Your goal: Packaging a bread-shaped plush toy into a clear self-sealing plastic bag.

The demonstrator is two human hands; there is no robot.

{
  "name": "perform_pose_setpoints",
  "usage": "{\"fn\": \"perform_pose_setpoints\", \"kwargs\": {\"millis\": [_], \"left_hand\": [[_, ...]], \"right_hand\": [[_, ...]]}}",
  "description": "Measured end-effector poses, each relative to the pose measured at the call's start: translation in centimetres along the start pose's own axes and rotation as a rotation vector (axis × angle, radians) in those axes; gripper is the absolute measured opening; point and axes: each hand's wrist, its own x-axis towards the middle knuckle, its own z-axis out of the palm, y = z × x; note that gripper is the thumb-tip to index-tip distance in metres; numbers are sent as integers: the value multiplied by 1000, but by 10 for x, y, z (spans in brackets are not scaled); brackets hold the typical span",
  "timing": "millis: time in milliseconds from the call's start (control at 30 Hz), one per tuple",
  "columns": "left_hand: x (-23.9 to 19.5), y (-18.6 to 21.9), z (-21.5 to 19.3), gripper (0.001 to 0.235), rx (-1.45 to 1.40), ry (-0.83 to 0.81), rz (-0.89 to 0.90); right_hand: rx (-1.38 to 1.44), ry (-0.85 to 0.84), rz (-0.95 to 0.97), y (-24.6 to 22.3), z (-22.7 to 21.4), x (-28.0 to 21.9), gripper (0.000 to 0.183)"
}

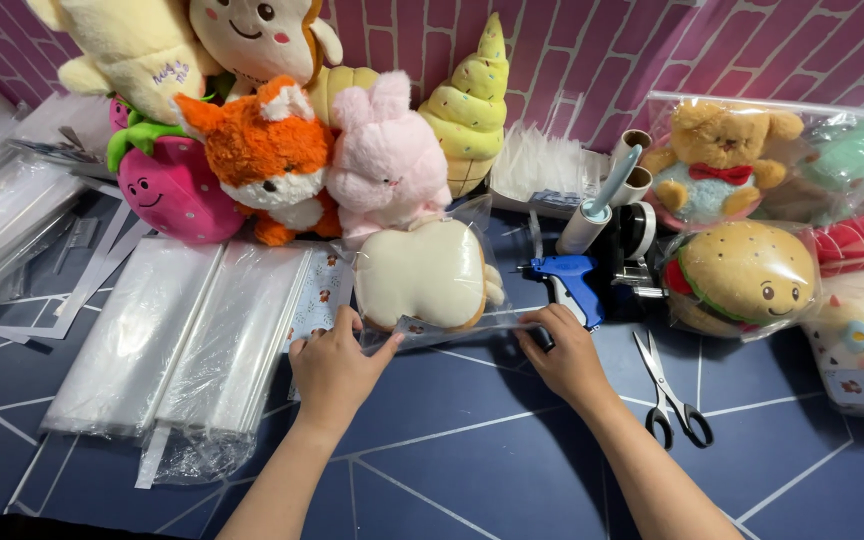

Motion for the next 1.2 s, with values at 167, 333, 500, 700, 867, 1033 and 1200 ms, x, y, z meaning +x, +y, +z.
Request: {"fn": "perform_pose_setpoints", "kwargs": {"millis": [167, 333, 500, 700, 867, 1033, 1200], "left_hand": [[-8, -21, 9, 66, 24, 184, 83], [-17, -58, 40, 47, 114, 289, 353], [3, -68, 30, 18, 113, 469, 536], [18, -24, -47, 8, -321, 463, 472], [22, 12, -61, 21, -984, 184, 186], [52, -35, 49, 24, -1311, -107, -202], [28, 0, -25, 59, -1075, -183, -202]], "right_hand": [[45, 4, 33, -10, -16, -1, 35], [135, -55, -80, 4, -15, 2, 22], [143, -43, 1, -10, -34, 15, 9], [589, -72, 61, -26, -75, 37, 10], [933, -46, 192, -38, -70, 47, 19], [561, -24, 470, 28, -16, 43, 25], [254, -2, 335, -38, -55, 43, 31]]}}
